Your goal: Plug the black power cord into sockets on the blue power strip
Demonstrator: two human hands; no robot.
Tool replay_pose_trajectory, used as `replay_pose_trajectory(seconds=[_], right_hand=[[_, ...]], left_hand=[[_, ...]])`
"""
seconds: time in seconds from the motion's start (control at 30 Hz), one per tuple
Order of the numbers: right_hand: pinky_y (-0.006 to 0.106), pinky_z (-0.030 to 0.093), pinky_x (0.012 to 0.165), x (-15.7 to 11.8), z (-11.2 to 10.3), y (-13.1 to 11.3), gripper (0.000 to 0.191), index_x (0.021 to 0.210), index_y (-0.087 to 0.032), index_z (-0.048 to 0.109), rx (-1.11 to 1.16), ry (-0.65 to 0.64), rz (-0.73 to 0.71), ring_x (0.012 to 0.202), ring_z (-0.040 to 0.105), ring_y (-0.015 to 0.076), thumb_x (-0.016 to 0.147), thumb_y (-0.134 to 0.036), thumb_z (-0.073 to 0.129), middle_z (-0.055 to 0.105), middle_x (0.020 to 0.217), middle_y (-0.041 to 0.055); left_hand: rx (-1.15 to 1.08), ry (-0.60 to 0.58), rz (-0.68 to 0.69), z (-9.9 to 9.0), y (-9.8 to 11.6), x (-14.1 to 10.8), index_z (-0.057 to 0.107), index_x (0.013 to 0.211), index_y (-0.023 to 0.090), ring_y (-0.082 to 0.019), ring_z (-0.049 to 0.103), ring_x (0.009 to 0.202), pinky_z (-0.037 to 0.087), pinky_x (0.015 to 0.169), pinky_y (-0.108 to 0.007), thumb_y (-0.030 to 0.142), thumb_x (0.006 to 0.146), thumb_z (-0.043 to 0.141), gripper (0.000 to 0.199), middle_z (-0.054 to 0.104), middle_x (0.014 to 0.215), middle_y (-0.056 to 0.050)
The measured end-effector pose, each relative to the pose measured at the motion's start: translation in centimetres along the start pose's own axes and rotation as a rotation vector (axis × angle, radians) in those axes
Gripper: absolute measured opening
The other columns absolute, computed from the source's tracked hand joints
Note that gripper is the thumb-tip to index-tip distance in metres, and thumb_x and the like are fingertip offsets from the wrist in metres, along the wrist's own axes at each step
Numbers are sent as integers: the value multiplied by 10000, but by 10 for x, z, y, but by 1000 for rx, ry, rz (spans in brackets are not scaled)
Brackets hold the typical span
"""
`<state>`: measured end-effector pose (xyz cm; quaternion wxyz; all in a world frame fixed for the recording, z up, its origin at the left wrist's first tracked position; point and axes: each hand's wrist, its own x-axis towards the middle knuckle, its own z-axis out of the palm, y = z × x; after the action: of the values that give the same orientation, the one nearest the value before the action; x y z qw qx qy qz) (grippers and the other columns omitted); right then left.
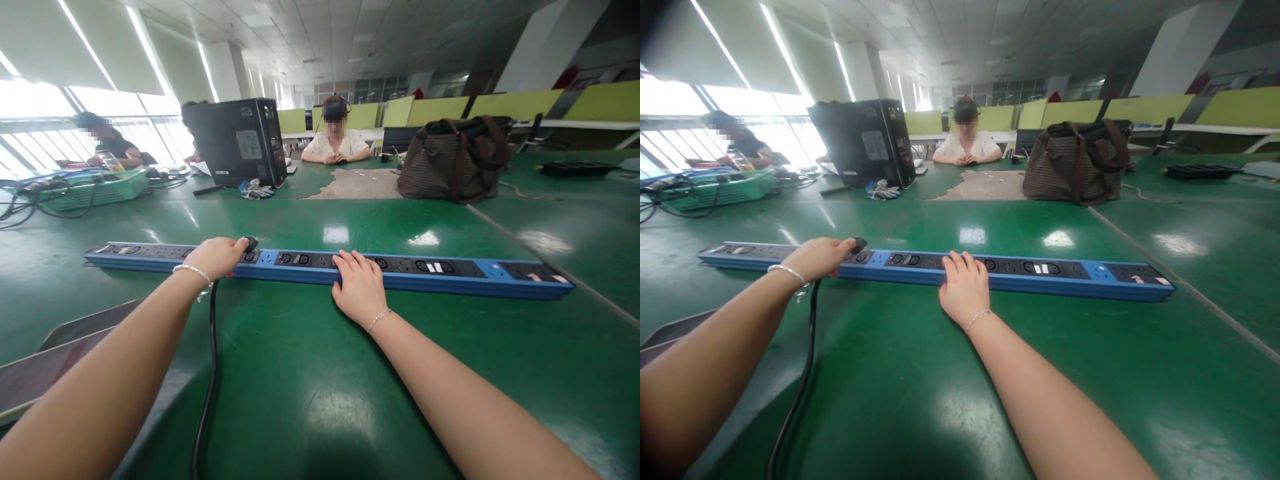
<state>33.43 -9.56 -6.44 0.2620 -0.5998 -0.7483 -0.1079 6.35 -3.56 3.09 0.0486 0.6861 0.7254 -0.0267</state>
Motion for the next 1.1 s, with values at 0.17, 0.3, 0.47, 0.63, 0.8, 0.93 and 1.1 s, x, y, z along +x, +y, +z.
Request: replay_pose_trajectory(seconds=[0.17,0.3,0.47,0.63,0.8,0.93,1.1], right_hand=[[420,251,1013,-1,0,0,476,1247,-163,540,8,0,4,1256,383,265,776,-213,492,509,1352,74],[423,250,1015,-1,0,-1,476,1245,-167,542,21,10,5,1256,384,264,773,-208,493,511,1350,77],[424,246,1018,-1,0,-1,478,1246,-167,538,25,8,5,1259,379,265,773,-211,492,506,1354,80],[420,245,1018,-1,0,-1,475,1247,-164,535,26,4,7,1258,379,260,777,-211,488,508,1352,76],[415,243,1022,-1,0,0,479,1247,-160,537,25,4,3,1258,377,261,774,-216,491,511,1351,66],[421,244,1021,-1,0,0,483,1252,-158,534,25,1,5,1258,377,265,775,-214,483,506,1355,73],[429,247,1017,0,0,-2,485,1246,-154,537,23,1,9,1260,376,270,767,-212,484,505,1355,78]], left_hand=[[164,-14,103,5,23,1,662,1060,168,-282,645,838,451,763,-347,470,859,181,603,706,762,-123],[242,10,97,9,30,-1,637,1118,208,-287,628,952,452,782,-346,455,864,196,566,696,997,-147],[200,35,64,12,37,-3,654,1090,180,-292,621,980,454,825,-361,484,855,225,576,683,1051,-167],[173,8,-19,14,48,-8,674,1029,142,-312,619,1006,463,834,-405,516,850,199,631,664,1085,-199],[175,-10,-44,13,55,-6,668,1054,140,-308,612,1031,466,840,-412,517,846,216,625,652,1116,-202],[172,-59,-30,12,54,-2,652,1089,127,-300,607,1048,463,851,-393,497,844,243,603,641,1140,-205],[135,10,-62,17,56,-12,662,1063,123,-311,613,1032,460,850,-414,504,856,197,636,650,1114,-213]])
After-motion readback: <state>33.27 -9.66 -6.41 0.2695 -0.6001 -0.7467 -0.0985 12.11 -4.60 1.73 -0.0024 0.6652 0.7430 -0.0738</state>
